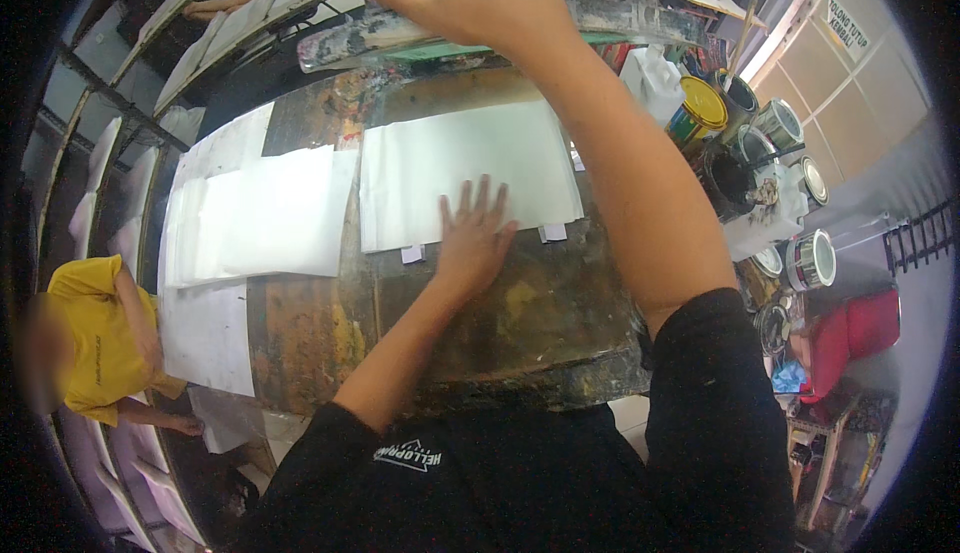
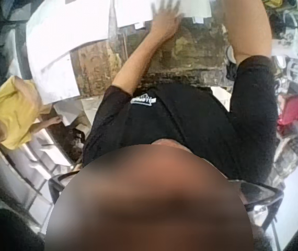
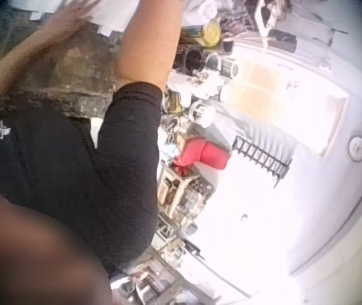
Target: The person performs screen printing by placing white sheets on a table, aligning a screen frame, and using a squeegee to pull ink across the mesh. They repeat the process for multiple sheets, lifting the screen and moving each printed sheet aside.
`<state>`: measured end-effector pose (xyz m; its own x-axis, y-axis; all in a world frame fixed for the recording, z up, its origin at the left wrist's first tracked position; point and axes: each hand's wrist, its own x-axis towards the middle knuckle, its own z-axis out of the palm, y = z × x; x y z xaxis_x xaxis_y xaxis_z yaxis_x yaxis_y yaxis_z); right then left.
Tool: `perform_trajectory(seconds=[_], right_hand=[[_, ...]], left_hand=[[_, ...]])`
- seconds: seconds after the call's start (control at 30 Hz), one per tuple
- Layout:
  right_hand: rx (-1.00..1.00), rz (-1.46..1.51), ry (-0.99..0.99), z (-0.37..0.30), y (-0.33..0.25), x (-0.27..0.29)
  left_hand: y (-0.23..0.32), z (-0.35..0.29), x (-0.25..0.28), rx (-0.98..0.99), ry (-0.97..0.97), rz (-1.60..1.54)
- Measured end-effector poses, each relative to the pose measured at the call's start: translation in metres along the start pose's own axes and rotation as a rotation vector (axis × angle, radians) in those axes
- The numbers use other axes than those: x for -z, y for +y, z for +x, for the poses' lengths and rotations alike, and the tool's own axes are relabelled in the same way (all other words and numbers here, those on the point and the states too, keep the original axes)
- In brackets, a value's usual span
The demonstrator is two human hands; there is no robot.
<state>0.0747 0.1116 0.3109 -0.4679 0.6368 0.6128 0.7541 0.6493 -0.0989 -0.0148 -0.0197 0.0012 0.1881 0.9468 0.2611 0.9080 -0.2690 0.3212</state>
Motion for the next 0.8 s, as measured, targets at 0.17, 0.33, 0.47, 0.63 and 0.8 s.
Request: perform_trajectory(seconds=[0.17, 0.33, 0.47, 0.63, 0.8], right_hand=[[0.022, -0.011, 0.02, 0.007, 0.004, 0.001], [0.031, -0.007, -0.116, 0.019, 0.013, 0.006], [0.035, -0.012, -0.077, 0.027, 0.016, 0.007], [-0.03, 0.003, -0.123, 0.031, 0.013, 0.016], [-0.082, -0.006, -0.14, 0.032, 0.005, 0.02]], left_hand=[[0.021, 0.013, -0.034, 0.081, -0.042, 0.1], [0.021, 0.018, -0.026, 0.099, -0.066, 0.067], [0.016, 0.031, -0.013, 0.175, -0.077, -0.138], [0.016, 0.037, -0.011, 0.024, -0.088, -0.005], [0.025, 0.034, -0.024, -0.047, -0.054, 0.082]])
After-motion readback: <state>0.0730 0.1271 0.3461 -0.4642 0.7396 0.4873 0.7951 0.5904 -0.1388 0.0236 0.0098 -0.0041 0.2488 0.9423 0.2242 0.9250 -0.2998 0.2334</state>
